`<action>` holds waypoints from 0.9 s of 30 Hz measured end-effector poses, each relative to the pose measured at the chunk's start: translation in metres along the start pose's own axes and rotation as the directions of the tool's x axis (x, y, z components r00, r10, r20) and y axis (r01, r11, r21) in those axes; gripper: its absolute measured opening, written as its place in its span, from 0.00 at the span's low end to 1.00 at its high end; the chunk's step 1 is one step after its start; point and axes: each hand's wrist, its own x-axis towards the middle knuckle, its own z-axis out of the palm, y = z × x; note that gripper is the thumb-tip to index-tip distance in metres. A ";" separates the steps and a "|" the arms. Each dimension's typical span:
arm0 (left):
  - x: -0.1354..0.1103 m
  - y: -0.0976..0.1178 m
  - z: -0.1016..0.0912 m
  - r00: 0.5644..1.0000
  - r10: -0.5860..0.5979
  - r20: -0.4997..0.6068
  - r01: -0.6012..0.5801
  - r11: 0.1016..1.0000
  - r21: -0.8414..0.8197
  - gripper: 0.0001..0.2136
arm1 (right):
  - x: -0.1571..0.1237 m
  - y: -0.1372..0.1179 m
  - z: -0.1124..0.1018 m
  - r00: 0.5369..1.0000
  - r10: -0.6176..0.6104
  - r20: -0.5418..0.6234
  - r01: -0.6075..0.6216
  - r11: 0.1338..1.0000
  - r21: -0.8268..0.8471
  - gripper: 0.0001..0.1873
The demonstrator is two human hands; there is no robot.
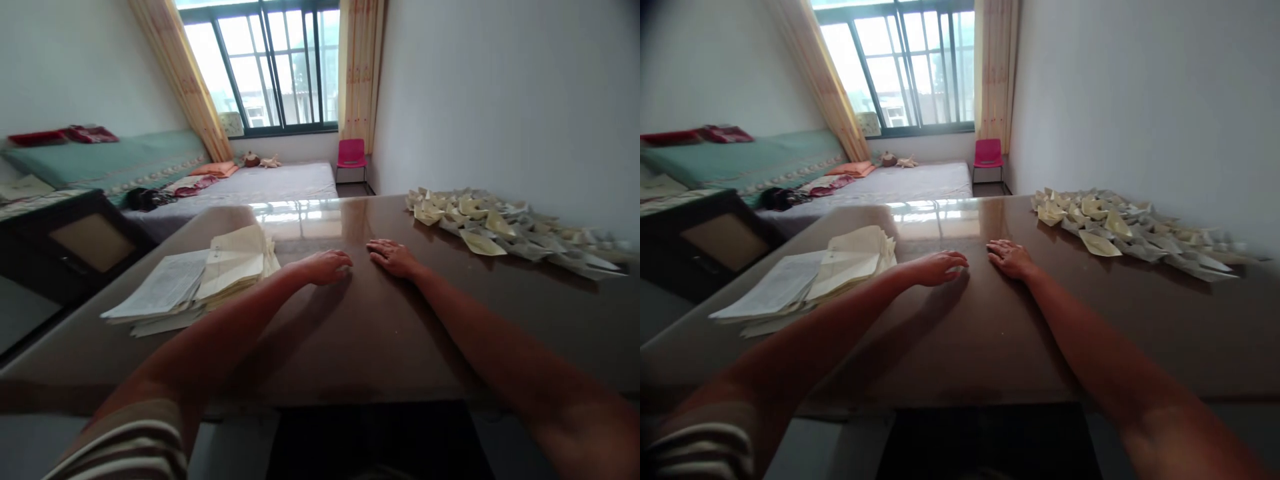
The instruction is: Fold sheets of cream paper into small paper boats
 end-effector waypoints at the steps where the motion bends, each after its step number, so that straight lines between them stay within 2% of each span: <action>1: -0.015 -0.005 -0.015 1.000 -0.012 0.004 0.012 1.000 0.014 0.16 | 0.000 0.001 0.001 1.000 -0.009 -0.008 0.009 1.000 0.001 0.25; 3: -0.052 -0.019 -0.046 0.988 -0.127 -0.090 0.133 0.989 0.070 0.18 | 0.000 0.002 0.001 0.999 -0.026 -0.025 0.026 1.000 0.002 0.24; 5: -0.091 -0.038 -0.074 0.953 -0.245 -0.176 0.260 0.963 0.070 0.22 | -0.001 0.002 0.001 0.999 -0.036 -0.037 0.036 0.999 0.001 0.24; 6: -0.110 -0.048 -0.086 0.938 -0.307 -0.164 0.319 0.946 0.053 0.24 | -0.001 0.002 0.001 0.999 -0.036 -0.040 0.036 0.999 -0.001 0.24; 8: -0.141 -0.063 -0.102 0.878 -0.473 -0.077 0.475 0.880 0.013 0.29 | -0.002 0.002 0.001 0.998 -0.039 -0.041 0.039 0.999 -0.003 0.24; 10: -0.162 -0.070 -0.110 0.801 -0.598 0.039 0.598 0.801 -0.002 0.35 | -0.001 0.004 0.002 0.998 -0.043 -0.042 0.043 0.999 -0.004 0.24; 13: -0.173 -0.067 -0.111 0.761 -0.624 0.176 0.635 0.772 -0.009 0.38 | 0.000 0.006 0.004 0.998 -0.051 -0.046 0.050 0.999 -0.013 0.24; 17: -0.172 -0.063 -0.105 0.748 -0.616 0.248 0.635 0.772 0.002 0.38 | 0.000 0.007 0.005 0.997 -0.064 -0.045 0.063 0.998 -0.027 0.24; 26: -0.179 -0.079 -0.105 0.828 -0.505 0.242 0.538 0.838 -0.092 0.29 | -0.001 0.009 0.007 0.997 -0.045 -0.060 0.044 0.999 -0.025 0.24; 27: -0.181 -0.078 -0.105 0.831 -0.522 0.194 0.546 0.832 -0.098 0.28 | 0.000 0.009 0.008 0.997 -0.047 -0.059 0.045 0.999 -0.023 0.24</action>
